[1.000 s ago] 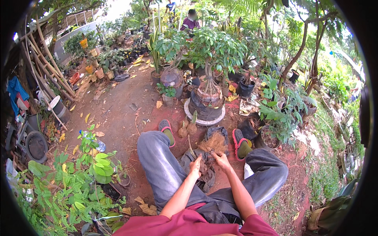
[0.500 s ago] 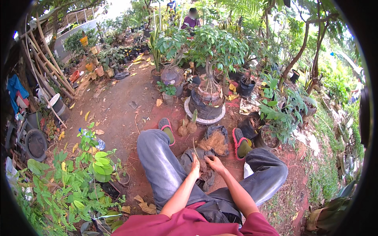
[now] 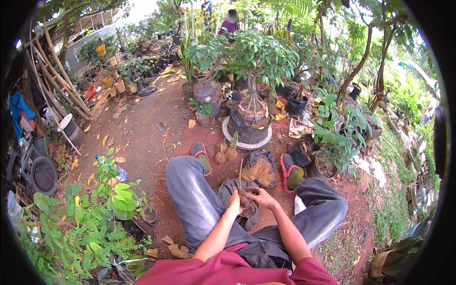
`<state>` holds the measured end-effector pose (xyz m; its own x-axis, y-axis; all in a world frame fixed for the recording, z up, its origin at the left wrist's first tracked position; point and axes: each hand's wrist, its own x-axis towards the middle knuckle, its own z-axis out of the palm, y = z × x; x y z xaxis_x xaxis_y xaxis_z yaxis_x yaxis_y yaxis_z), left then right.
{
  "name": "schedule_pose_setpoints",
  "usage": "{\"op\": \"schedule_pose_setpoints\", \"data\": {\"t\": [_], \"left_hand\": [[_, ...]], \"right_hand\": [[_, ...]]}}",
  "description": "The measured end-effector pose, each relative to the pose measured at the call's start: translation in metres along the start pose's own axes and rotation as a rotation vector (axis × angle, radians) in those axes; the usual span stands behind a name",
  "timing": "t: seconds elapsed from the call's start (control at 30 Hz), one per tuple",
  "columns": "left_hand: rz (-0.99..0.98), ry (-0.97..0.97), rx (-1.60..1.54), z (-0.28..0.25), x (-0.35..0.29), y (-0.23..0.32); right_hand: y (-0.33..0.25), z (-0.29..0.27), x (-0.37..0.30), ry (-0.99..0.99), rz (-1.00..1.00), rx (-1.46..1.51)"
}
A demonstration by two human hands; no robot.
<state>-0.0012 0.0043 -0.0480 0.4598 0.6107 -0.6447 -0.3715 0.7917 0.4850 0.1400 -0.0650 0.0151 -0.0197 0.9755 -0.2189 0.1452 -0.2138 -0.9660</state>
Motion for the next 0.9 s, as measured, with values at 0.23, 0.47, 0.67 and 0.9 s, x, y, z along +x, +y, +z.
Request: {"op": "schedule_pose_setpoints", "data": {"t": [0.23,0.47,0.67,0.9], "left_hand": [[-0.074,-0.284,-0.028,0.014,-0.021,0.006],[-0.006,-0.274,-0.056,0.0,-0.002,-0.001],[-0.036,-0.21,-0.103,-0.018,0.03,-0.01],[-0.054,-0.103,-0.15,-0.007,0.009,-0.001]], "right_hand": [[0.003,-0.004,-0.001,0.053,0.095,0.04],[-0.002,-0.001,0.001,0.043,0.094,-0.095],[-0.019,-0.006,-0.011,-0.083,-0.002,0.043],[-0.03,0.005,-0.014,-0.093,-0.263,-0.487]]}}
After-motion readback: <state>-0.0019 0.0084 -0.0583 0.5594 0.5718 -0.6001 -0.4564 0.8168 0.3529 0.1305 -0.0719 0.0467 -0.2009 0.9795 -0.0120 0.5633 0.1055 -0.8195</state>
